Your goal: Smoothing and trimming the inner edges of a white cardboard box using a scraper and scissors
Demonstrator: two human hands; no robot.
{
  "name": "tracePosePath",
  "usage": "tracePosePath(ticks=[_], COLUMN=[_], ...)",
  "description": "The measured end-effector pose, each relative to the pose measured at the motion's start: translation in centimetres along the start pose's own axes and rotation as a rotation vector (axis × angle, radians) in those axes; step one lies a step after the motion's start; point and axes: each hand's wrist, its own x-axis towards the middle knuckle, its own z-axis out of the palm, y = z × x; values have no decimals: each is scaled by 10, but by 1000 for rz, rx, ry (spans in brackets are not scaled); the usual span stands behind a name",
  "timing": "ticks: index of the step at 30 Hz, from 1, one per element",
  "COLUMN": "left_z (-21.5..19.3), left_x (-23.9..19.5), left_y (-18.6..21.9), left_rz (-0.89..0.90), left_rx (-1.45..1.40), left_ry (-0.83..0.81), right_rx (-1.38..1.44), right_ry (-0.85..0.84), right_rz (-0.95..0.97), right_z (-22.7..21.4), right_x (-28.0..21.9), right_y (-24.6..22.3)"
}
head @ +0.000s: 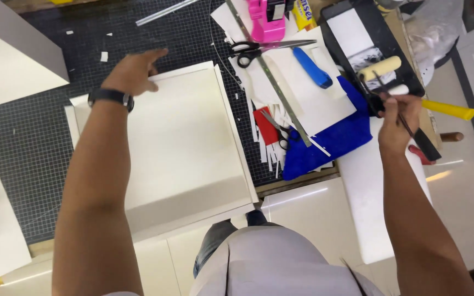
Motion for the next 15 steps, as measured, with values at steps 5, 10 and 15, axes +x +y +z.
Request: tracePosePath(ticks=[5, 10, 15], left_z=[47, 84, 116], left_x=[84, 73, 5], left_y=[1, 82, 128], left_rz=[327, 403, 838], left_rx=[234, 98, 341], left_ry=[162, 117, 25], right_rx=[-226, -527, -584], right_ry=[-158, -311, -485], right_rz=[-173, -391, -417], right_z=[3, -10, -29], right_x=[22, 37, 36], right_y=[43, 88, 75])
